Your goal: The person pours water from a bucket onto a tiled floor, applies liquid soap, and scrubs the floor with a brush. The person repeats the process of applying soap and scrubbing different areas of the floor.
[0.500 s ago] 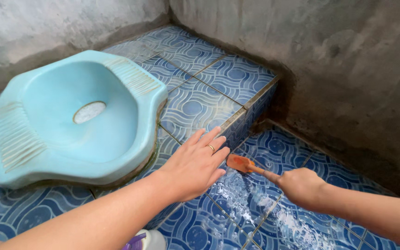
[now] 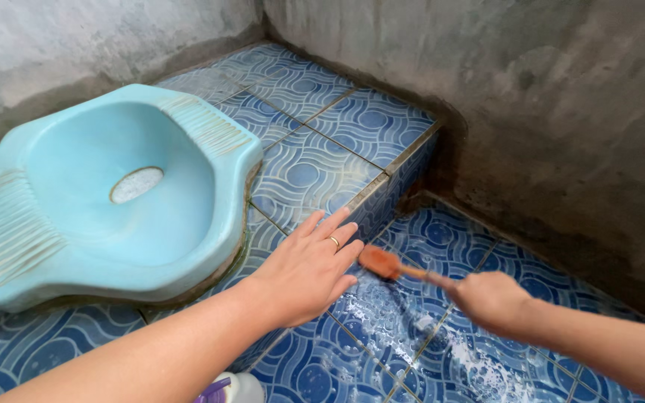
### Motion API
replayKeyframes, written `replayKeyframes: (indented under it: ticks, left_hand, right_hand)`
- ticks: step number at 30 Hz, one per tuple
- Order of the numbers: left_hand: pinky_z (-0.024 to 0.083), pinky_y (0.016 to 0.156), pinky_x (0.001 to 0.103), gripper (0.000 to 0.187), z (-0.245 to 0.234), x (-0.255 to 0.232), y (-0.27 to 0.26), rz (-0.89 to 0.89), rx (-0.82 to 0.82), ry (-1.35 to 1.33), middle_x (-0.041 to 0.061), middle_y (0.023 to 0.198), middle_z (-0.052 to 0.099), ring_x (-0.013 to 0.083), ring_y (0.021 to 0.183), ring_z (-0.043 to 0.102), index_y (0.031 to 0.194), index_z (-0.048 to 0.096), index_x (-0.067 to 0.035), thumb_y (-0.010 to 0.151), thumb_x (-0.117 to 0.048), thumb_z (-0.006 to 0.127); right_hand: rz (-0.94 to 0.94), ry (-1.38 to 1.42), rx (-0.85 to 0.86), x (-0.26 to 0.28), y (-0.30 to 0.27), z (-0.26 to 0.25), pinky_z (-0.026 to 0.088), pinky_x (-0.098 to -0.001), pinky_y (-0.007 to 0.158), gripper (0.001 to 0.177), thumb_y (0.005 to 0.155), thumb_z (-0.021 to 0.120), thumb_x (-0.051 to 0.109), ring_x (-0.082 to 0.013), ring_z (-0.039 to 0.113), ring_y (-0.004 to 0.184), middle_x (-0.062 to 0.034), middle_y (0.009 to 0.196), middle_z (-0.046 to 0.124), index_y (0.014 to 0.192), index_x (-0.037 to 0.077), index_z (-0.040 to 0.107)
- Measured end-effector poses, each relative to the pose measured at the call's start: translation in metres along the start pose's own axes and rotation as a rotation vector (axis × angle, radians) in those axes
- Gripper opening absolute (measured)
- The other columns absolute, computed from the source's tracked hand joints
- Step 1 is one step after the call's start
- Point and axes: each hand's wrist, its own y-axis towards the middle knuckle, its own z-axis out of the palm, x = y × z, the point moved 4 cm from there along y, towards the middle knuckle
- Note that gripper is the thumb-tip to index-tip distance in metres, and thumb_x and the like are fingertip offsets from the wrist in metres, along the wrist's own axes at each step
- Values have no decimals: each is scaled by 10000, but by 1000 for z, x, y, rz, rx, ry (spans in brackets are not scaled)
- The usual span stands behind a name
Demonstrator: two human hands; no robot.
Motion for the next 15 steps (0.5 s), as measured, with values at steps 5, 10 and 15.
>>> replayKeyframes:
  ticks: [5,10,15]
  left_hand:
    - [242,1166,561,494,2,-2,0,-7,32,-2,225,1415,530,414,1447,336,1289,586,15,921,-308,643]
    - [242,1160,559,507,4,-4,-4,-1,11,-3,229,1410,535,415,1438,339,1294,587,18,908,-306,643]
    - [242,1160,555,493,6,-6,-13,-41,63,5,225,1417,529,411,1443,335,1289,594,12,910,-299,637]
  right_hand:
    - [307,212,49,-48,8,-20,440,-269,436,702,1062,435,155,-102,531,519,-28,750,609,1660,339,116]
    - [69,258,77,23,-10,2,570,-294,509,681,1051,424,129,-146,623,620,-67,816,653,1650,328,169]
    - [-227,250,-2,74,-37,34,434,-324,508,648,1063,470,238,-168,581,594,-53,767,663,1648,341,211]
